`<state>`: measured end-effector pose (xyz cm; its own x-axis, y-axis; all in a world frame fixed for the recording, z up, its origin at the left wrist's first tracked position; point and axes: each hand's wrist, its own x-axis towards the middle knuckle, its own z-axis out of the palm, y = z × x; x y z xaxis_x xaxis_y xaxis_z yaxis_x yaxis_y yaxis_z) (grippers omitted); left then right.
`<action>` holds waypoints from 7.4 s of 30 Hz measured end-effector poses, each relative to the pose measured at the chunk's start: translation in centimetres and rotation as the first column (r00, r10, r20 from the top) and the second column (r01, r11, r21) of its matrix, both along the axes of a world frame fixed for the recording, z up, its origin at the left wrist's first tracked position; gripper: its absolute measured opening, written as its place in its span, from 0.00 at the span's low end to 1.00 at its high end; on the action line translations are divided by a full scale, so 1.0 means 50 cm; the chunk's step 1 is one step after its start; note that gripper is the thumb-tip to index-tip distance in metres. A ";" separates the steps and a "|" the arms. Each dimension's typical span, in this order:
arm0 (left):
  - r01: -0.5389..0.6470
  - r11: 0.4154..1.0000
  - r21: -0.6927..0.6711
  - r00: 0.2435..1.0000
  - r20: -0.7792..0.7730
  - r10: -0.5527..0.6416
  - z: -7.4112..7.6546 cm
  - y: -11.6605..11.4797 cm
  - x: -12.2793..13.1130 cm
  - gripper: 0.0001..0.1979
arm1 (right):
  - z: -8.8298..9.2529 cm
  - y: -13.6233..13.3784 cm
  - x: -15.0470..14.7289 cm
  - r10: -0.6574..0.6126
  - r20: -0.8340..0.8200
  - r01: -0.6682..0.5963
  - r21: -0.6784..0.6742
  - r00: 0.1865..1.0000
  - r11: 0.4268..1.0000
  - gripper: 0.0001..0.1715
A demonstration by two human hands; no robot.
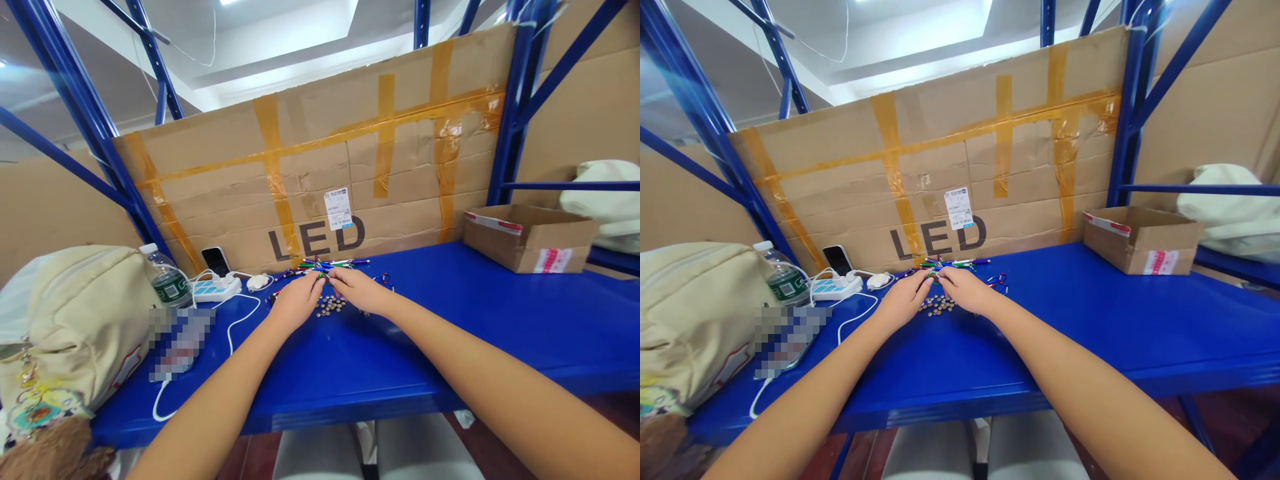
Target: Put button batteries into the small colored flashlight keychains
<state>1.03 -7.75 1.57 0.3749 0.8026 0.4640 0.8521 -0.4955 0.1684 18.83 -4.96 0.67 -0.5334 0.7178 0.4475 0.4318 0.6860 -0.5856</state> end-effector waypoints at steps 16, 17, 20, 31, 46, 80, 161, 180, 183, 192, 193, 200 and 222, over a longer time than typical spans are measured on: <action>-0.125 0.991 -0.048 0.984 -0.132 0.118 -0.003 -0.014 0.026 0.15 | -0.001 -0.027 -0.003 -0.287 0.470 0.138 0.327 0.835 0.935 0.17; -0.128 0.990 -0.057 0.982 -0.145 0.118 -0.002 -0.014 0.026 0.15 | -0.001 -0.029 -0.004 -0.297 0.488 0.141 0.330 0.821 0.933 0.18; -0.142 0.988 -0.068 0.974 -0.187 0.127 0.002 -0.020 0.028 0.15 | -0.001 -0.031 -0.005 -0.315 0.520 0.151 0.334 0.794 0.930 0.19; -0.004 0.997 -0.071 0.995 -0.098 -0.003 0.004 -0.017 0.017 0.14 | -0.001 -0.027 -0.004 -0.296 0.529 0.144 0.308 0.795 0.940 0.22; 0.219 0.974 -0.061 0.961 0.186 -0.204 0.006 0.008 -0.010 0.10 | -0.002 -0.008 0.008 -0.006 0.233 0.001 0.023 0.973 1.000 0.19; 0.073 0.985 -0.154 0.994 -0.069 -0.085 -0.013 -0.016 0.029 0.15 | -0.027 0.006 -0.032 -0.207 -0.270 0.167 -0.166 0.940 0.972 0.16; -0.193 0.950 -0.246 0.928 -0.360 0.095 0.004 0.069 -0.130 0.12 | 0.009 -0.014 0.030 -0.281 0.705 0.226 0.173 0.651 0.958 0.13; -0.269 0.963 -0.035 0.841 -0.496 0.217 -0.007 0.235 0.064 0.12 | 0.022 0.023 0.074 -0.413 0.443 0.348 0.222 0.796 0.911 0.16; -0.267 0.963 -0.021 0.849 -0.478 0.225 0.015 0.224 0.064 0.10 | 0.022 0.023 0.076 -0.409 0.415 0.363 0.189 0.812 0.912 0.15; 0.120 0.993 0.002 0.967 -0.228 -0.116 0.051 0.051 0.058 0.13 | 0.016 0.006 0.032 -0.395 0.247 0.286 0.380 0.885 0.880 0.20; 0.110 0.994 0.012 0.974 -0.202 -0.105 0.046 0.028 0.054 0.14 | 0.017 0.002 0.025 -0.379 0.284 0.266 0.367 0.881 0.892 0.17; -0.029 1.000 0.008 0.986 -0.165 0.029 0.020 -0.016 0.013 0.16 | 0.013 -0.011 0.007 -0.139 0.314 0.102 0.131 0.939 0.986 0.16; 0.193 0.946 -0.262 0.901 0.428 -0.065 -0.012 0.015 0.000 0.17 | 0.004 -0.018 0.004 -0.350 0.476 0.205 0.331 0.807 0.921 0.15</action>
<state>1.02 -7.03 0.96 0.3130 0.8823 0.3517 0.6069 -0.4706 0.6404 19.04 -5.88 0.89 -0.5313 0.7721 0.3487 0.8135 0.5799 -0.0447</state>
